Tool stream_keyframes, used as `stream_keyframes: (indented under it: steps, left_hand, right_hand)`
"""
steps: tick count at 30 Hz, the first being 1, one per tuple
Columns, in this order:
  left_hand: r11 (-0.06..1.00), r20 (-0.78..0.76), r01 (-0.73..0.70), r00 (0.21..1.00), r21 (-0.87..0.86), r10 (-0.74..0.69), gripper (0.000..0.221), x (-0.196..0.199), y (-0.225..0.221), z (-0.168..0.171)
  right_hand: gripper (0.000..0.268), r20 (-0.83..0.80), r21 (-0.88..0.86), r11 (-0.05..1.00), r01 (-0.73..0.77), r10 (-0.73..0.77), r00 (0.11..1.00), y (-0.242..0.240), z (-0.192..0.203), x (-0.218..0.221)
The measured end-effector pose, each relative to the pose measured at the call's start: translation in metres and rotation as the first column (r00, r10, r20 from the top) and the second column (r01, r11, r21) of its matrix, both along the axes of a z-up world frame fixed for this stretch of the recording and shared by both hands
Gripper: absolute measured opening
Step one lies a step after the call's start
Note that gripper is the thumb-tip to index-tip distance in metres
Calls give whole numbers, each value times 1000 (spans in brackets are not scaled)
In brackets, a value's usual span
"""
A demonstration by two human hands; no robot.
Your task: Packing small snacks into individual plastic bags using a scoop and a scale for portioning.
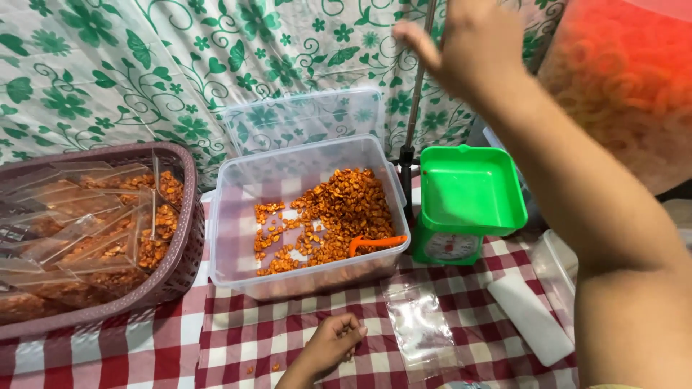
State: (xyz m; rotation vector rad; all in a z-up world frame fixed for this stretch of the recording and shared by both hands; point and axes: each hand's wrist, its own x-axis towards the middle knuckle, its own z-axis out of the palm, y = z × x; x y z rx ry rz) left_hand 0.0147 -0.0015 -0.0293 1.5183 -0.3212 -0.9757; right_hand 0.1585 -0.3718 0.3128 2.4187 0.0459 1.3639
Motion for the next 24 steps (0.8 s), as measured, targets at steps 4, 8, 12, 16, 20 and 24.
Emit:
stream_keyframes:
  steps: [4, 8, 12, 16, 20, 24]
  left_hand:
    - [999, -22, -21, 1000, 39, 22, 25, 0, -2, -1]
    - [998, 16, -46, 999, -44, 47, 27, 2, -1, -16]
    - [987, -51, -131, 991, -92, 127, 26, -1, -7, -18]
    - [981, -67, -119, 992, -157, 109, 29, 7, -3, -38]
    - [969, -17, -159, 987, -188, 158, 22, -3, -5, -13]
    - [931, 73, -236, 961, -278, 265, 24, -11, -8, 7]
  right_hand:
    - [101, -263, 227, 957, -182, 241, 934, 63, -29, -77]
    - [83, -571, 428, 866, -258, 481, 666, 98, -93, -135]
    - [50, -413, 389, 615, -686, 782, 467, 105, -175, -173]
    - [29, -340, 456, 458, -763, 882, 327, 122, -210, -217]
    - [35, -385, 634, 514, -577, 858, 341, 126, -250, -234]
    - [34, -390, 718, 564, -408, 812, 435, 127, -255, -243]
